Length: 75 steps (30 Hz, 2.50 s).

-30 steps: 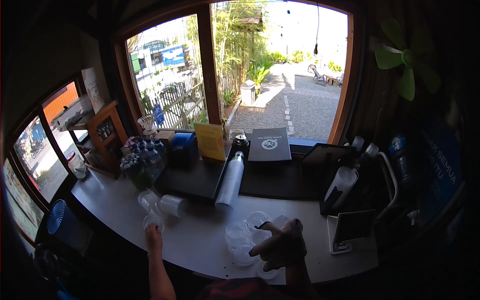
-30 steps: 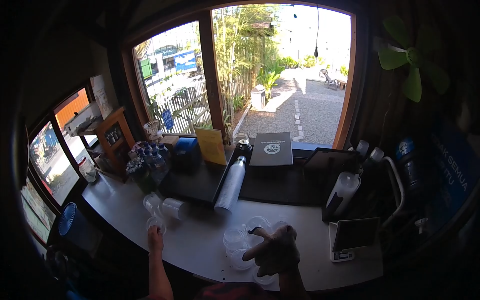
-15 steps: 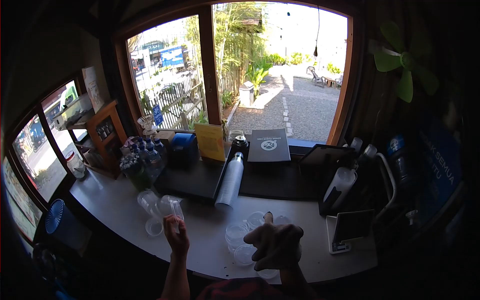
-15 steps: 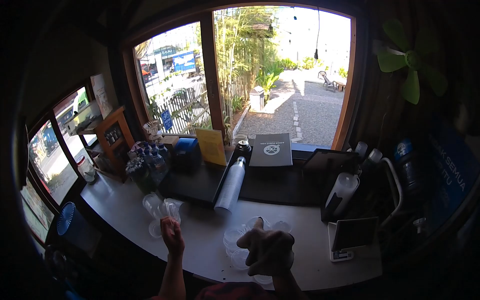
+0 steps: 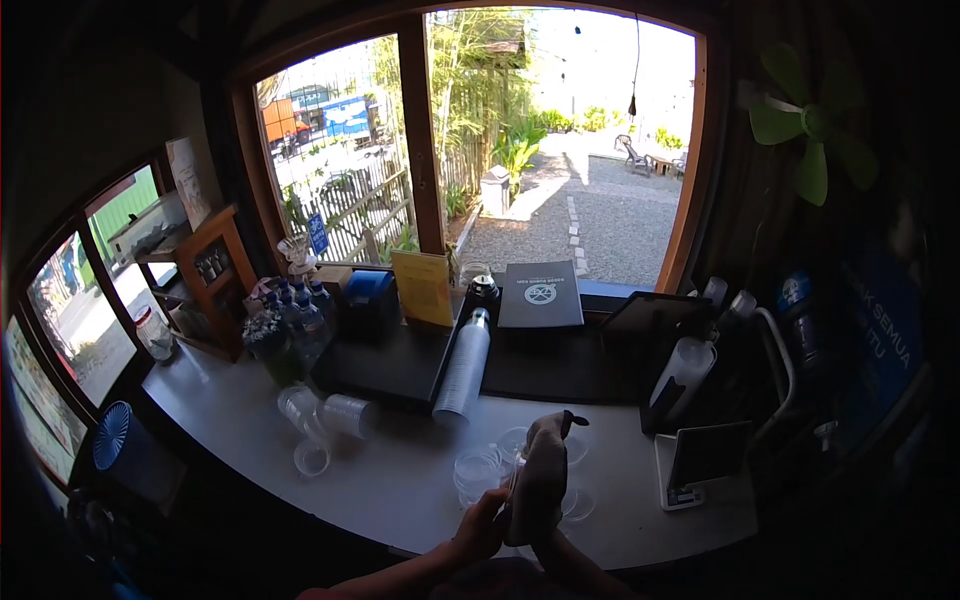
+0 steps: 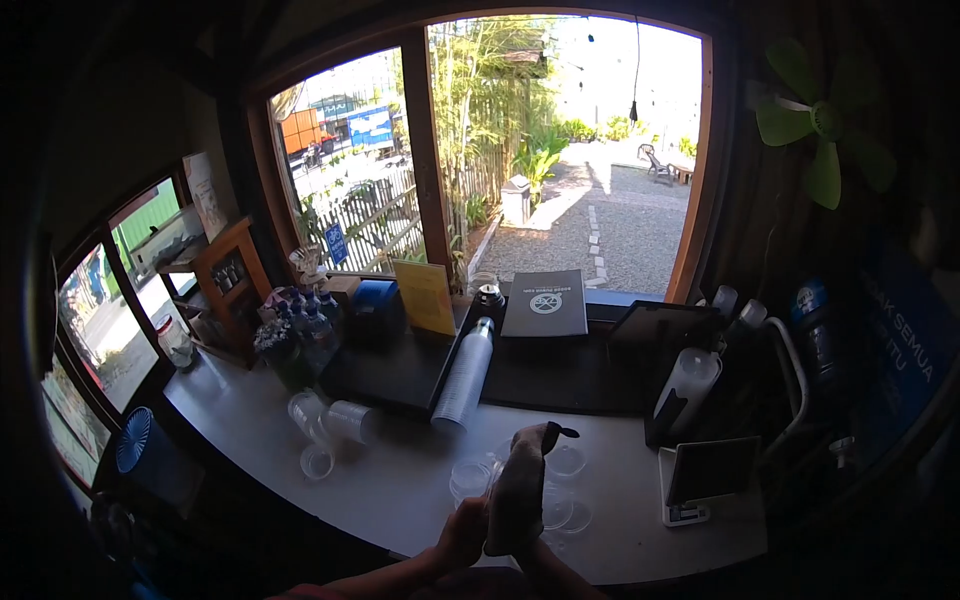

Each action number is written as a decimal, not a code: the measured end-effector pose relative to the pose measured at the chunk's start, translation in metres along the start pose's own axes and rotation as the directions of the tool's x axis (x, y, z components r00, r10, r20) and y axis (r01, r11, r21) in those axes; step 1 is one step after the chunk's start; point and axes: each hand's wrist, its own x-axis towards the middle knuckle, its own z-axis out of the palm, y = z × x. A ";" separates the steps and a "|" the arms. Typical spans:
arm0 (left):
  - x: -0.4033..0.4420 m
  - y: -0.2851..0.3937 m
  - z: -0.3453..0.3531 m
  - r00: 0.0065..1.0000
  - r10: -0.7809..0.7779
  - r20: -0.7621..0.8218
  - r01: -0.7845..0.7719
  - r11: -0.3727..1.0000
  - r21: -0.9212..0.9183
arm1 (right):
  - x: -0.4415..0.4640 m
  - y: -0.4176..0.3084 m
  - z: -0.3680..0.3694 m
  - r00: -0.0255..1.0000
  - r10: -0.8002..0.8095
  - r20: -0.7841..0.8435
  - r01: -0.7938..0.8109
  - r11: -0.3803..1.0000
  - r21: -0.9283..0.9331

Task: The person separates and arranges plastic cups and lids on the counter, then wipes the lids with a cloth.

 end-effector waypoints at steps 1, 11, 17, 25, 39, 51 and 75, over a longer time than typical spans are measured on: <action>0.001 0.000 -0.001 1.000 -0.001 0.012 0.000 0.997 0.071 | 0.014 -0.021 -0.018 0.998 -0.046 0.043 0.055 0.972 -0.229; 0.001 0.026 0.002 0.999 0.044 -0.007 -0.045 0.981 -0.189 | 0.060 -0.119 -0.102 0.896 -0.176 -0.408 0.174 0.984 -0.043; 0.008 0.043 -0.010 0.997 -0.063 0.043 0.069 0.986 -0.154 | 0.024 -0.045 -0.052 0.932 -0.313 -0.182 0.237 0.908 -0.346; 0.022 0.052 -0.011 0.995 -0.101 -0.023 0.091 0.959 -0.269 | 0.056 -0.107 -0.089 0.984 -0.052 -0.169 0.069 0.993 0.097; 0.057 0.047 -0.038 0.876 -0.068 -0.477 0.149 0.980 0.134 | 0.032 -0.102 -0.094 0.946 0.077 0.313 -0.321 0.316 0.893; 0.034 0.008 -0.033 0.859 0.196 -0.473 -0.018 0.935 0.355 | 0.038 -0.084 -0.068 0.871 0.133 0.472 -0.480 0.434 0.762; 0.044 0.023 -0.048 0.927 0.304 -0.220 -0.169 0.862 0.478 | 0.028 -0.098 -0.110 0.955 0.082 0.285 -0.289 0.479 0.829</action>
